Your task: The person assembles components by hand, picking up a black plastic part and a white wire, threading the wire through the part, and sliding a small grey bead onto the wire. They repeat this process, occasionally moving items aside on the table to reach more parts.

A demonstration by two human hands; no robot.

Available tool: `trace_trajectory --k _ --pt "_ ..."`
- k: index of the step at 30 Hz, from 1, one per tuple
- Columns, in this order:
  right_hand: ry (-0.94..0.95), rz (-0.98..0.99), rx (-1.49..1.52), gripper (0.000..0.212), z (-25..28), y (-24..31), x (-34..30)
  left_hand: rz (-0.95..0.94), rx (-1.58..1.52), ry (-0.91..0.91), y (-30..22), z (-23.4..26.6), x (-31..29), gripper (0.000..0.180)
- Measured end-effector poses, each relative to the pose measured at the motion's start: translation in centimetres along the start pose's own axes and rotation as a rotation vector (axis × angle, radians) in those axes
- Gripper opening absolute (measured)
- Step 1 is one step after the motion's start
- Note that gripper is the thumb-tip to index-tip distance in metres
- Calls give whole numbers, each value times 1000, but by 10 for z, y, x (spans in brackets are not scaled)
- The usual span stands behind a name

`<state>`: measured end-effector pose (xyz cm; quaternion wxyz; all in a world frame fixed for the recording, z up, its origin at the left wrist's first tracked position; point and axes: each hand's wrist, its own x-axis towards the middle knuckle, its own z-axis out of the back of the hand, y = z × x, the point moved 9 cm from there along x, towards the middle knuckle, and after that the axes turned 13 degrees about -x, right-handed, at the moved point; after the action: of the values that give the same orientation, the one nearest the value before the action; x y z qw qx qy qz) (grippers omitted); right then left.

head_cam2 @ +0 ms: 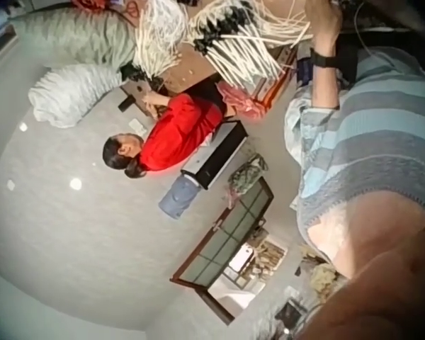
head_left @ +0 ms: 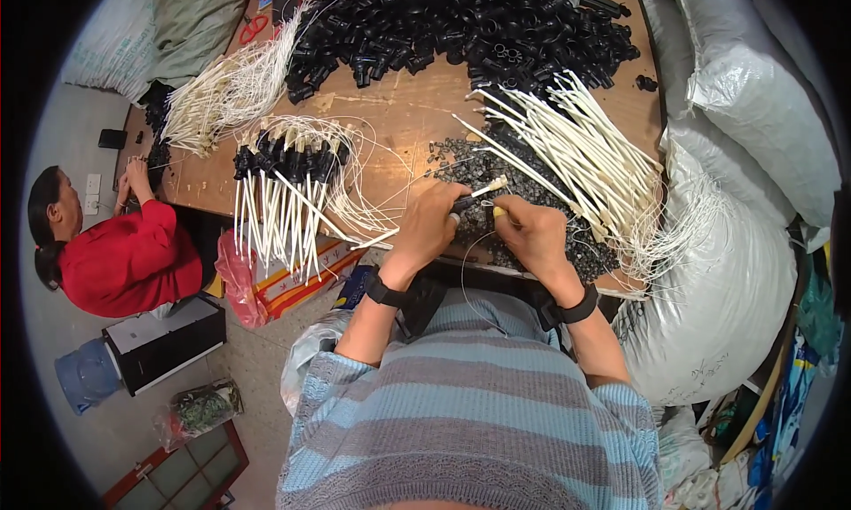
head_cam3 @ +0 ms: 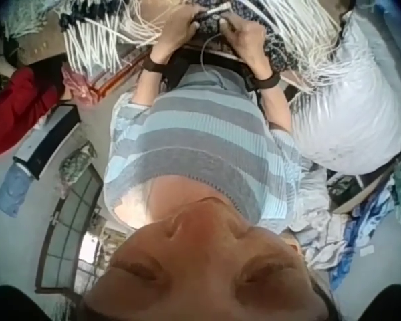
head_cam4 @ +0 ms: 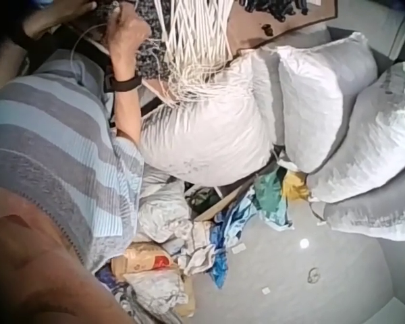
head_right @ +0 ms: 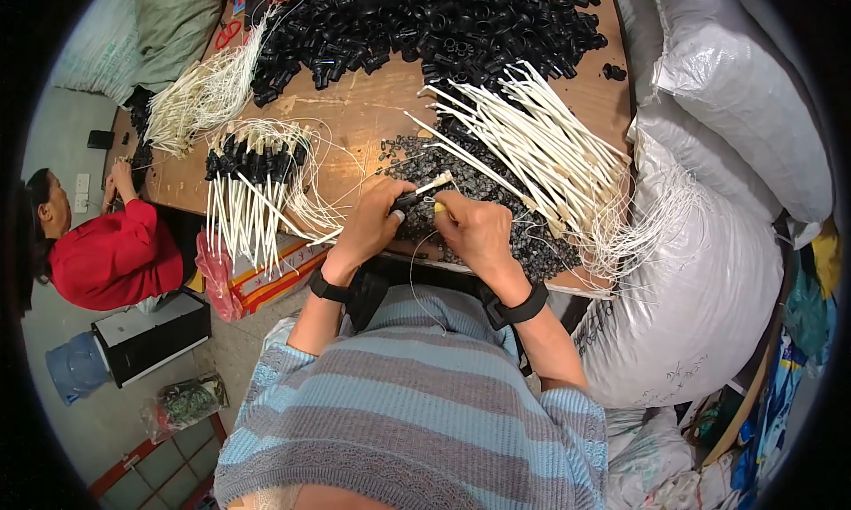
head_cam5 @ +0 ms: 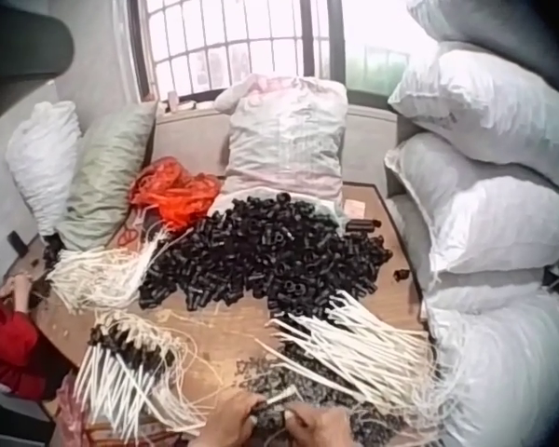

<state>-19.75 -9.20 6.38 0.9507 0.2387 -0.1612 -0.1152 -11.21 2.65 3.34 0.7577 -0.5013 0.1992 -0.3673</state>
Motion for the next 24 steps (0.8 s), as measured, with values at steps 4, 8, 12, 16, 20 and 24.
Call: trace_trajectory --k 4,8,12,16,20,24 --pt "23 -3 -23 17 -3 1 3 32 7 46 -7 -5 0 40" --pt "31 31 57 15 -6 2 2 74 -55 82 -2 -11 -3 39" --pt "142 30 71 18 -14 2 2 101 -87 125 1 -16 -4 44" --pt "113 -19 202 21 -13 4 -3 241 -121 296 -10 -28 -2 54" --pt "147 70 256 25 -13 8 -8 132 -189 327 -12 -24 1 58" --pt "193 69 213 28 -14 12 -10 213 -197 386 -3 -25 -3 63"
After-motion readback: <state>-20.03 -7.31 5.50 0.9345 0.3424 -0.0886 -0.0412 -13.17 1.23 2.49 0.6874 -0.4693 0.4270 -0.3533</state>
